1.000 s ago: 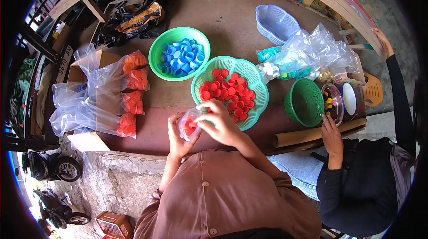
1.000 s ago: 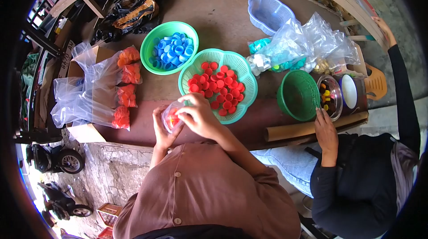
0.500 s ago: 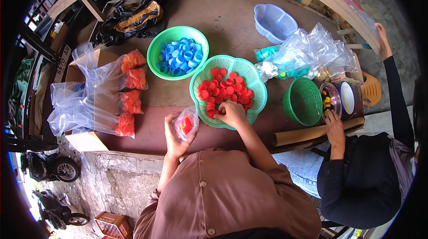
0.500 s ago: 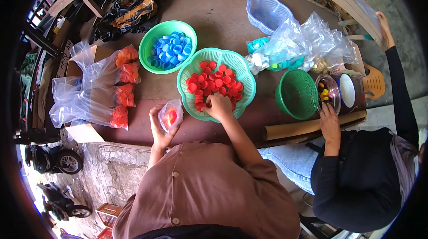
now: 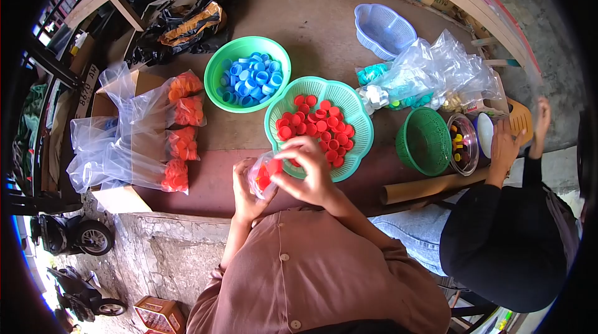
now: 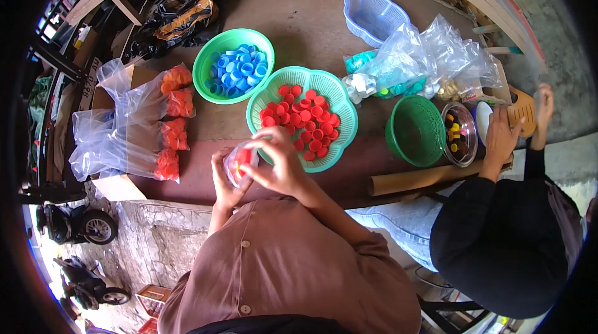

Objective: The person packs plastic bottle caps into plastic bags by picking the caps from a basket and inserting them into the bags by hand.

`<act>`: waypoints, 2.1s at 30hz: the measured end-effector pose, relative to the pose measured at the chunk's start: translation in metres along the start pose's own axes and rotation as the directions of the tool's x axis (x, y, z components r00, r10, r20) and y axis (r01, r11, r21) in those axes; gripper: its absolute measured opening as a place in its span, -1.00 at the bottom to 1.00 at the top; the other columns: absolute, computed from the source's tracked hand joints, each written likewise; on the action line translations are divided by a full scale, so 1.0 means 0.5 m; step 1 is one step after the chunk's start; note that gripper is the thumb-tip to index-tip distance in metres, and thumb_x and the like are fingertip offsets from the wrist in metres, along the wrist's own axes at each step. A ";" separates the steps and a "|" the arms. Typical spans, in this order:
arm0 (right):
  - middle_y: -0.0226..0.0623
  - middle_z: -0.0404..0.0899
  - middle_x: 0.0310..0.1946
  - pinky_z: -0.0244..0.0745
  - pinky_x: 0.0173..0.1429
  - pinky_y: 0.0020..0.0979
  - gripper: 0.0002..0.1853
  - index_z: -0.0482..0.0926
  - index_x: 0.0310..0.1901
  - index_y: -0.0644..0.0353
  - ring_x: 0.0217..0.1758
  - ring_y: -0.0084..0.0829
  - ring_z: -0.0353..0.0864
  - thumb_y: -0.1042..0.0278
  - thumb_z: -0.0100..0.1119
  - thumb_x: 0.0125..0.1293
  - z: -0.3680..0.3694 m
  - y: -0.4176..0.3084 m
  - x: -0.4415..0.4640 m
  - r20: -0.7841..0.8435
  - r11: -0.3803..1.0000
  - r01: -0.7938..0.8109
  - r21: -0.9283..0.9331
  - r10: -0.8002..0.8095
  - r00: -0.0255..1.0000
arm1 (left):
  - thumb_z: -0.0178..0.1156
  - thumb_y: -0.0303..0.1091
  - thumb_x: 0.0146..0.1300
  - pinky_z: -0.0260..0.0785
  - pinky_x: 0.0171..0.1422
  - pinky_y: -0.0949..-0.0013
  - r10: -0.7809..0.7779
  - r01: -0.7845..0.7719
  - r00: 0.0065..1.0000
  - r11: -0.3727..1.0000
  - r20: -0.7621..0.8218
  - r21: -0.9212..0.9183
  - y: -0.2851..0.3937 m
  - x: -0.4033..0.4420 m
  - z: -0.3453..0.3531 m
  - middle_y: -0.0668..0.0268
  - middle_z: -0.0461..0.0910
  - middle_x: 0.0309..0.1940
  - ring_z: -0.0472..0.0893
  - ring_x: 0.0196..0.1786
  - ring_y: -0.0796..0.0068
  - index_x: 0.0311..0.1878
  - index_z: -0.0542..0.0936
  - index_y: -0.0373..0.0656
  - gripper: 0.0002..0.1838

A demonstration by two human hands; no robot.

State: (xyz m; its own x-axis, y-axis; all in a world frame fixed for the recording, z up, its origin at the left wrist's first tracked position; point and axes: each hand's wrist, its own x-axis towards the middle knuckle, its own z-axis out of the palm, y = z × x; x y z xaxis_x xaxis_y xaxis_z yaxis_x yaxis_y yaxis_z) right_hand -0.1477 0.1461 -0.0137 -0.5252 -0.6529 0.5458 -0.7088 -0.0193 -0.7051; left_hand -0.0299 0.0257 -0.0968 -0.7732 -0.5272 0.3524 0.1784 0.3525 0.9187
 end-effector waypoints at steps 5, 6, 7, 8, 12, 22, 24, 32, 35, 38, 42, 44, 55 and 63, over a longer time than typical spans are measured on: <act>-0.20 0.40 -0.06 0.35 0.01 -0.32 -0.60 0.54 -0.16 0.17 0.00 -0.28 0.41 0.27 0.36 -0.09 0.000 0.010 -0.010 0.026 0.993 -0.110 0.034 0.109 0.994 | 0.40 -0.41 -0.22 0.30 0.07 0.25 0.006 -0.007 1.000 0.999 -0.008 -0.052 -0.006 -0.003 -0.009 0.12 0.30 -0.08 0.40 -0.02 0.24 0.04 0.21 -0.26 -0.26; -0.22 0.46 -0.16 0.36 -0.02 -0.33 -0.63 0.53 -0.16 0.18 -0.08 -0.31 0.46 0.34 0.34 -0.06 -0.007 0.039 -0.010 -0.060 0.996 -0.091 0.000 0.091 0.994 | 0.41 -0.43 -0.23 0.31 0.07 0.25 -0.014 0.012 0.999 0.999 -0.031 -0.040 -0.003 -0.002 -0.008 0.12 0.29 -0.08 0.41 -0.02 0.24 0.05 0.20 -0.25 -0.25; -0.25 0.49 -0.29 0.39 -0.11 -0.36 -0.71 0.54 -0.22 0.19 -0.21 -0.35 0.50 0.42 0.30 -0.04 -0.008 0.083 -0.026 -0.128 0.976 -0.216 -0.007 0.213 0.968 | 0.41 -0.44 -0.24 0.31 0.06 0.26 -0.033 0.032 0.998 0.999 -0.054 -0.028 -0.002 -0.003 -0.007 0.13 0.29 -0.08 0.41 -0.02 0.25 0.05 0.20 -0.24 -0.25; -0.28 0.49 -0.36 0.40 -0.25 -0.37 -0.75 0.54 -0.26 0.19 -0.33 -0.37 0.50 0.46 0.28 -0.05 -0.024 0.110 -0.030 -0.122 0.949 -0.293 -0.116 0.279 0.953 | 0.41 -0.46 -0.26 0.32 0.05 0.26 -0.042 0.040 0.997 0.998 -0.059 -0.046 -0.020 -0.009 -0.006 0.13 0.29 -0.08 0.41 -0.03 0.25 0.05 0.19 -0.24 -0.24; -0.30 0.52 -0.42 0.36 -0.24 -0.25 -0.92 0.59 -0.53 0.11 -0.29 -0.26 0.51 0.42 0.27 -0.15 -0.031 0.206 -0.093 0.125 0.788 -0.284 -0.546 0.412 0.902 | 0.40 -0.46 -0.26 0.32 0.06 0.26 -0.015 0.014 0.999 1.000 -0.029 -0.026 0.001 0.003 -0.005 0.13 0.29 -0.07 0.41 -0.03 0.25 0.05 0.20 -0.24 -0.24; -0.31 0.47 -0.54 0.33 -0.46 -0.41 -0.92 0.55 -0.50 0.20 -0.51 -0.38 0.49 0.43 0.25 -0.03 -0.040 0.175 -0.074 -0.024 0.895 -0.431 -0.115 0.431 0.902 | 0.41 -0.42 -0.25 0.31 0.07 0.26 -0.028 0.029 0.999 0.999 -0.018 0.024 0.008 0.002 -0.009 0.12 0.28 -0.06 0.41 -0.01 0.23 0.07 0.19 -0.25 -0.22; -0.30 0.44 -0.54 0.31 -0.46 -0.42 -0.93 0.54 -0.47 0.21 -0.53 -0.37 0.45 0.45 0.23 -0.01 -0.039 0.065 -0.023 -0.039 0.938 -0.331 0.105 0.337 0.941 | 0.41 -0.42 -0.25 0.31 0.07 0.25 -0.030 0.031 0.999 0.999 -0.017 0.009 0.005 0.000 -0.005 0.12 0.28 -0.06 0.41 -0.01 0.23 0.07 0.19 -0.26 -0.22; -0.38 0.42 -0.54 0.25 -0.32 -0.35 -0.90 0.58 -0.42 0.10 -0.45 -0.37 0.43 0.32 0.24 0.01 0.026 -0.006 -0.024 0.174 0.987 0.060 -0.148 -0.033 0.984 | 0.39 -0.37 -0.21 0.30 0.06 0.25 -0.005 0.005 1.000 1.000 -0.010 -0.016 0.003 -0.003 -0.008 0.12 0.31 -0.08 0.41 -0.04 0.24 0.06 0.20 -0.26 -0.25; -0.36 0.42 -0.54 0.31 -0.35 -0.29 -0.92 0.57 -0.44 0.10 -0.45 -0.32 0.46 0.34 0.23 0.00 -0.014 0.053 -0.030 0.048 0.978 -0.122 -0.171 0.132 0.990 | 0.39 -0.39 -0.21 0.29 0.07 0.26 -0.008 0.009 0.999 1.000 -0.052 0.030 0.009 -0.001 -0.008 0.13 0.30 -0.09 0.40 -0.03 0.25 0.06 0.20 -0.26 -0.26; -0.30 0.44 -0.46 0.32 -0.24 -0.25 -0.84 0.60 -0.47 0.06 -0.29 -0.27 0.46 0.51 0.17 -0.17 -0.064 0.180 -0.091 0.041 0.752 -0.164 -0.639 0.246 0.968 | 0.39 -0.42 -0.24 0.29 0.08 0.27 -0.010 0.010 1.000 1.000 -0.030 0.023 0.008 0.002 -0.007 0.13 0.28 -0.07 0.38 -0.01 0.26 0.06 0.21 -0.25 -0.25; -0.32 0.46 -0.48 0.34 -0.23 -0.25 -0.86 0.62 -0.50 0.08 -0.27 -0.28 0.49 0.53 0.17 -0.17 -0.099 0.235 -0.133 0.215 0.695 -0.117 -0.710 0.371 0.903 | 0.39 -0.43 -0.24 0.29 0.08 0.27 -0.002 0.002 1.000 0.999 -0.014 0.036 0.005 0.000 -0.003 0.14 0.28 -0.07 0.39 -0.01 0.26 0.05 0.22 -0.25 -0.26; -0.30 0.46 -0.53 0.38 -0.29 -0.26 -0.90 0.59 -0.50 0.10 -0.36 -0.26 0.51 0.50 0.22 -0.15 -0.112 0.240 -0.118 0.101 0.779 -0.238 -0.579 0.359 0.928 | 0.39 -0.43 -0.25 0.29 0.07 0.26 -0.018 0.019 1.000 1.000 -0.025 0.017 0.008 -0.001 -0.004 0.13 0.29 -0.08 0.39 -0.01 0.26 0.05 0.22 -0.26 -0.26; -0.39 0.53 -0.51 0.25 -0.14 -0.31 -0.79 0.58 -0.53 0.01 -0.34 -0.29 0.55 0.53 0.26 -0.31 -0.070 0.228 -0.126 0.203 0.587 -0.177 -0.790 0.523 0.828 | 0.40 -0.42 -0.24 0.32 0.04 0.26 -0.010 0.010 1.000 1.000 -0.011 0.018 0.010 0.000 -0.003 0.12 0.30 -0.08 0.41 -0.04 0.25 0.06 0.21 -0.25 -0.25; -0.36 0.59 -0.29 0.37 -0.22 -0.61 -0.58 0.44 0.05 0.22 -0.31 -0.67 0.49 0.51 0.20 0.10 -0.081 0.178 -0.084 0.240 0.678 -0.670 0.301 0.626 0.742 | 0.40 -0.43 -0.24 0.33 0.03 0.24 0.009 -0.009 1.000 0.999 -0.004 0.048 0.012 0.006 -0.004 0.11 0.32 -0.08 0.43 -0.04 0.21 0.07 0.19 -0.25 -0.23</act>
State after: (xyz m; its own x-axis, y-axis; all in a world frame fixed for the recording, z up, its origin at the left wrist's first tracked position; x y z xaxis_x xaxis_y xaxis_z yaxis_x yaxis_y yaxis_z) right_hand -0.2079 0.2026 -0.0810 -0.7202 -0.6783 -0.1457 0.0133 0.1965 -0.9804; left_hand -0.0300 0.0249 -0.0902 -0.7688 -0.5273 0.3618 0.1559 0.3941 0.9057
